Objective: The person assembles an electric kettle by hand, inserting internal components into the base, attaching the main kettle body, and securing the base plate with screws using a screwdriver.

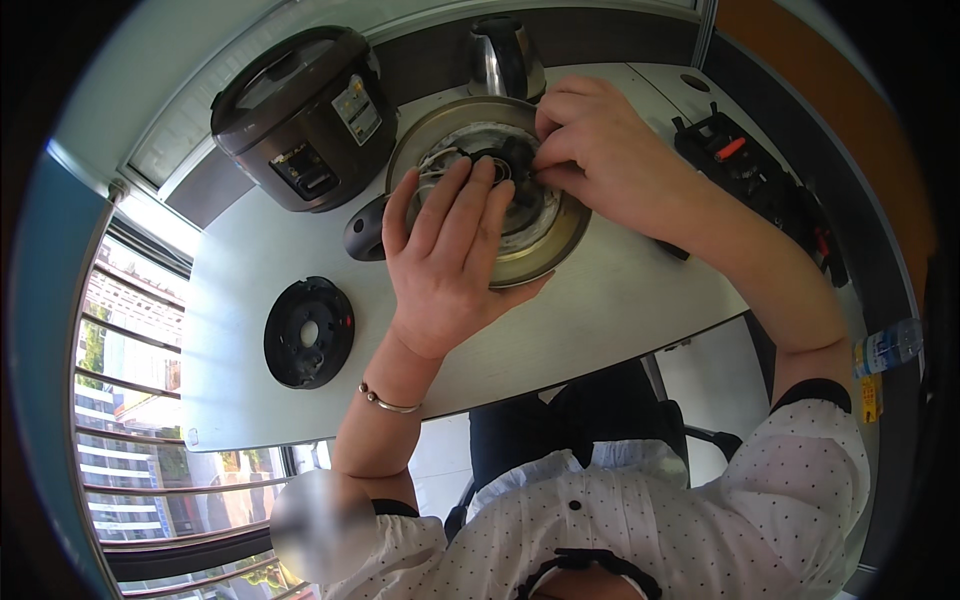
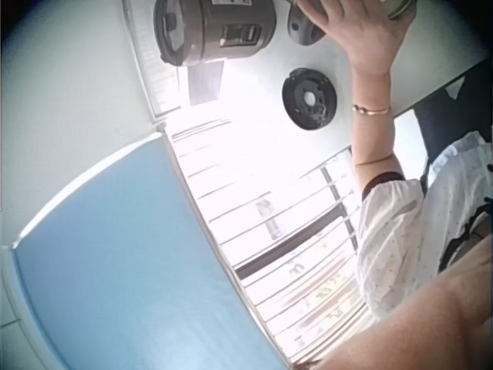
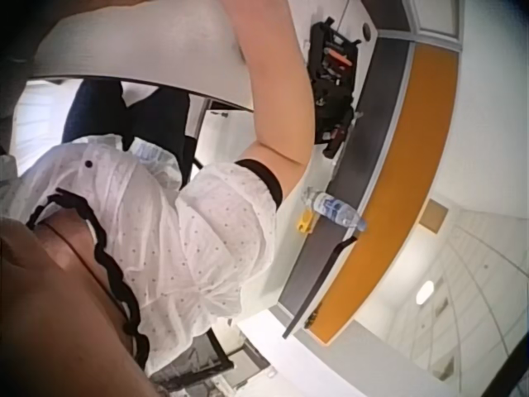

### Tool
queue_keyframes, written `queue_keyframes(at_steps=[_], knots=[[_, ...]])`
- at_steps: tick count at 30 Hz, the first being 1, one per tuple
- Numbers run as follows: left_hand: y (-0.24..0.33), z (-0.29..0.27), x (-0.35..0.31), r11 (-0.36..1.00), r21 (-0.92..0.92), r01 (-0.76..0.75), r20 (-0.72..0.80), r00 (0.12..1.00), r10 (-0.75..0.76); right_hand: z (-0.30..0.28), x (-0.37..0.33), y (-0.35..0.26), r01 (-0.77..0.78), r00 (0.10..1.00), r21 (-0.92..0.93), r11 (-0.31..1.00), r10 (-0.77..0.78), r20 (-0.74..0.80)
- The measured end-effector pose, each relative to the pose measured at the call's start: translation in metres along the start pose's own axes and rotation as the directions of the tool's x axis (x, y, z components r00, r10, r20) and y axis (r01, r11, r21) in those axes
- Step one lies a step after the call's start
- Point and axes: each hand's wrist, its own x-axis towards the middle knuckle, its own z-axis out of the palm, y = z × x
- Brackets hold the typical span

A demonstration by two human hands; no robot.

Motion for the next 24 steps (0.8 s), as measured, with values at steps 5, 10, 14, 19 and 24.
queue_keyframes(at_steps=[5,10,14,19,24], knots=[[0.000,0.000,0.000,1.000,-0.003,0.001,-0.005,1.000,-0.001,0.004,0.002,0.001,0.018,0.999,-0.022,1.000,-0.019,-0.040],[0.001,-0.001,0.002,1.000,0.002,-0.001,0.006,1.000,0.001,0.006,0.002,-0.001,0.020,0.998,-0.022,1.000,-0.021,-0.056],[0.001,-0.001,0.001,1.000,0.006,-0.005,0.008,1.000,0.005,0.007,0.002,-0.002,0.014,0.997,-0.028,0.999,-0.017,-0.075],[0.001,0.000,0.001,1.000,0.007,-0.006,-0.004,1.000,0.006,0.008,0.000,-0.007,-0.041,0.997,-0.009,0.999,0.041,-0.062],[0.000,0.000,0.001,1.000,0.016,0.004,0.005,1.000,-0.004,0.010,-0.004,-0.008,-0.068,0.994,0.014,0.998,0.069,-0.085]])
